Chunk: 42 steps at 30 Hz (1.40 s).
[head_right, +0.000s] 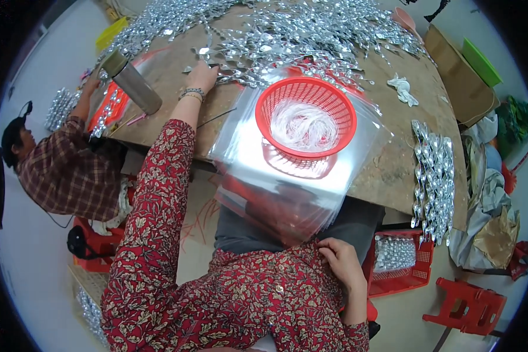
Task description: Assembling small toy components by threading them onto strings and placing them into individual plastic bags.
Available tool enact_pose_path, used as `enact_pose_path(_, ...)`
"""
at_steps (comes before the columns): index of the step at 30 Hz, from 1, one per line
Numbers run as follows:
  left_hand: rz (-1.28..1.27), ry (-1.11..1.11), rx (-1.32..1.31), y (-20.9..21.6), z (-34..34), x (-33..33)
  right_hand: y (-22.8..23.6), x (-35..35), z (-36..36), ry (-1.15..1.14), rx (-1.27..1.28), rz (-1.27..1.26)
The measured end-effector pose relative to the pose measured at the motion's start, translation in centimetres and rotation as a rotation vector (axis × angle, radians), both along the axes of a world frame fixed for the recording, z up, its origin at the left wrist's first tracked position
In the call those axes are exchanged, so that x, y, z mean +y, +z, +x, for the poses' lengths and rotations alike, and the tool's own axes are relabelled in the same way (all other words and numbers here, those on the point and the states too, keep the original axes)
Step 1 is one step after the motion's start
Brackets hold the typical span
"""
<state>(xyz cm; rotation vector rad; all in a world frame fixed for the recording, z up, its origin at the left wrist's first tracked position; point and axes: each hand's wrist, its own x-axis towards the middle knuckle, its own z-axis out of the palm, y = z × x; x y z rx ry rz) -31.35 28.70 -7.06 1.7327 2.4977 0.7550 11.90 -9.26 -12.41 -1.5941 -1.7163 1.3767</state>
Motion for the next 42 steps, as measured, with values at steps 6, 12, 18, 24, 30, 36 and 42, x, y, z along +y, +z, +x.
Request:
enact_pose_path(6,-0.008,0.012,-0.096,-0.3,-0.1,-0.6,-0.2,0.5,-0.2,-0.03,-0.014,-0.083)
enact_pose_path(12,0.238,0.027,-0.129,-3.2,-6.7,0.1,-0.3,0.5,-1.0,0.01,-0.018,-0.03)
enact_pose_path(18,0.254,-0.054,-0.934,-1.8,-6.2,-7.1,-2.0,-0.1,-0.4,0.043,-0.083,0.124)
enact_pose_path(24,0.485,-0.274,-1.28,0.3,-1.5,-17.0,-1.3,-0.3,-1.3,0.12,-0.138,0.269)
enact_pose_path(30,0.199,-0.424,-1.227,-0.6,4.6,-22.6,-1.1,-0.7,-1.8,0.122,-0.18,0.304)
enact_pose_path(36,0.223,-0.435,-0.64,-2.1,4.3,-22.3,-1.1,-1.3,-2.0,0.13,-0.207,0.327)
enact_pose_path(42,0.215,-0.389,-0.208,-1.0,4.9,-23.2,-1.2,-1.1,-2.3,0.132,-0.227,0.346)
